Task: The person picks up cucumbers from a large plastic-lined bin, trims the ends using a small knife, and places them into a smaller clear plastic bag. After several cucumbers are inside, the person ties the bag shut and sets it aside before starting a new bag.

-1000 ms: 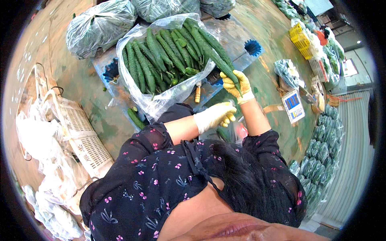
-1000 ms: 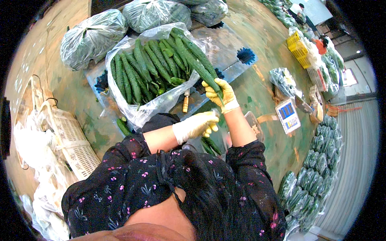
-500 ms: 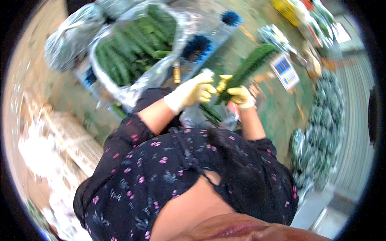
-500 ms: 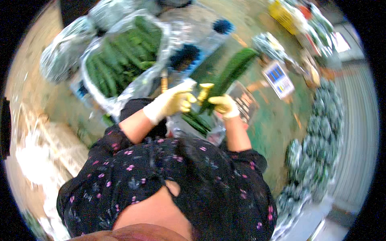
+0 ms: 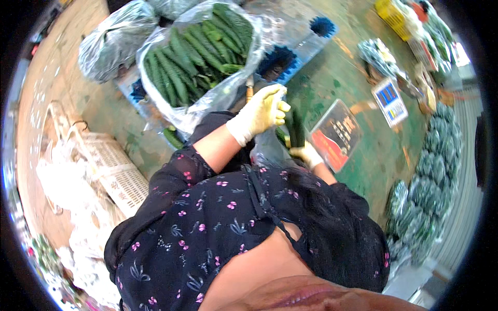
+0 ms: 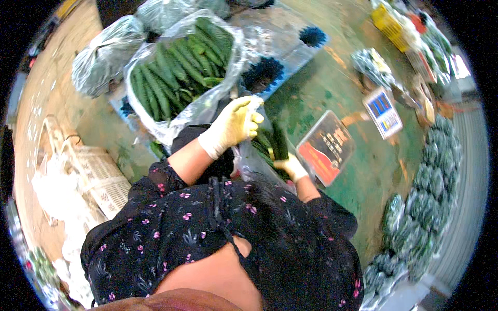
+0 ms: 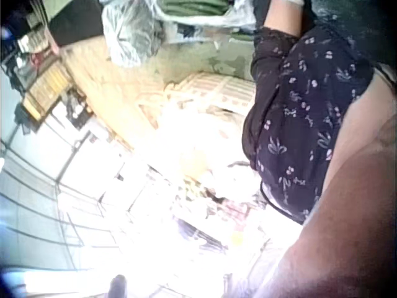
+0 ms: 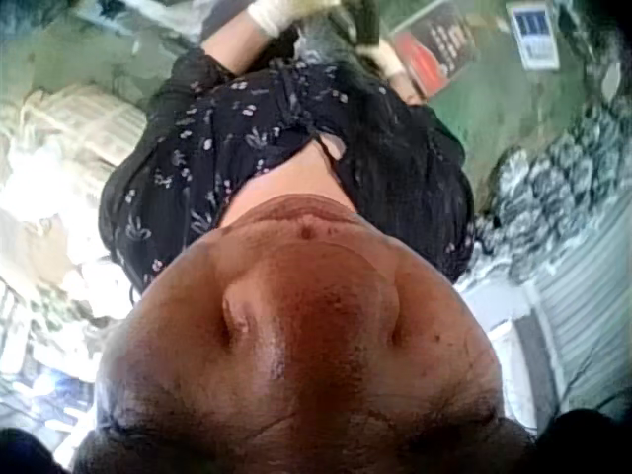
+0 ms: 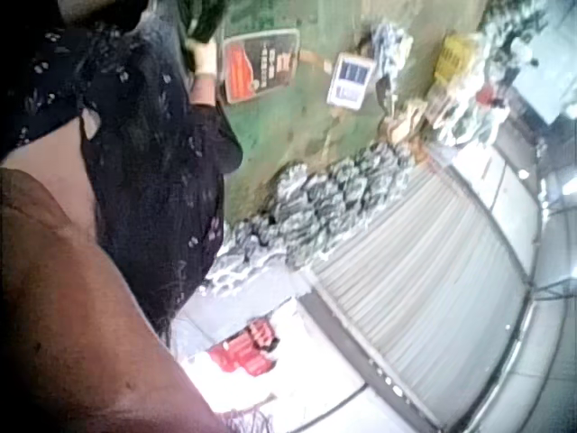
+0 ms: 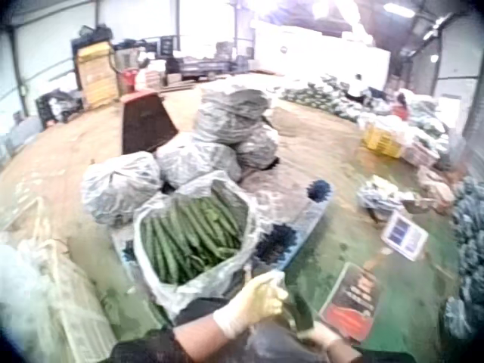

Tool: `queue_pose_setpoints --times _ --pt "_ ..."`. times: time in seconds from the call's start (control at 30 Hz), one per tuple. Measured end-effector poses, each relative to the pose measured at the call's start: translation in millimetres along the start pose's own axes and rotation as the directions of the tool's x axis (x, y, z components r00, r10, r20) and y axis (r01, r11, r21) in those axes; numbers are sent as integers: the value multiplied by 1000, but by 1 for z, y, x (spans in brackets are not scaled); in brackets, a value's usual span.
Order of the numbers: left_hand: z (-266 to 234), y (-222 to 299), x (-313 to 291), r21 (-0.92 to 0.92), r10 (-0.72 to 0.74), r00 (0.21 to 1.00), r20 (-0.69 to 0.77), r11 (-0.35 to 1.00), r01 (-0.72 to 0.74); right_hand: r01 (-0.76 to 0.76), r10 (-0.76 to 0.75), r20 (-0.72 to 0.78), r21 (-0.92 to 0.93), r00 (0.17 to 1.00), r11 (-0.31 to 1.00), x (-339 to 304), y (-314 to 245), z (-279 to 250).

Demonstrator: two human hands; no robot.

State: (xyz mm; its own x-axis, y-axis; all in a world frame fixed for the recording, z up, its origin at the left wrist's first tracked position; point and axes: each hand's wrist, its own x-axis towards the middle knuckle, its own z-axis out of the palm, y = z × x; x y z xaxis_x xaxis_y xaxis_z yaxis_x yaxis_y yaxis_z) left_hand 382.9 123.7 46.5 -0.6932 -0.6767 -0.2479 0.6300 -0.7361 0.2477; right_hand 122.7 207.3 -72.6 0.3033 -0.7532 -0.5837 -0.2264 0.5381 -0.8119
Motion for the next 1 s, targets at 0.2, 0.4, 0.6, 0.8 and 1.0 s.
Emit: queue_pose_setpoints --times 0.2,0.4,0.6,0.8,1.0 --pt "6 -6 0 205 -12 981 -191 977 52 -131 209 30 -692 977 710 15 33 -35" --pt "14 -20 7 331 9 983 -181 942 53 227 -194 119 -436 974 871 36 -252 5" --pt "20 -21 14 402 -7 963 -269 908 119 425 -677 4 -781 736 458 186 -325 73" --pt "9 -14 6 415 24 964 -264 905 91 -52 -477 -168 -968 863 247 243 -327 104" --pt "9 -11 2 418 -39 974 -223 899 131 295 -534 -112 -730 838 616 264 -317 50"
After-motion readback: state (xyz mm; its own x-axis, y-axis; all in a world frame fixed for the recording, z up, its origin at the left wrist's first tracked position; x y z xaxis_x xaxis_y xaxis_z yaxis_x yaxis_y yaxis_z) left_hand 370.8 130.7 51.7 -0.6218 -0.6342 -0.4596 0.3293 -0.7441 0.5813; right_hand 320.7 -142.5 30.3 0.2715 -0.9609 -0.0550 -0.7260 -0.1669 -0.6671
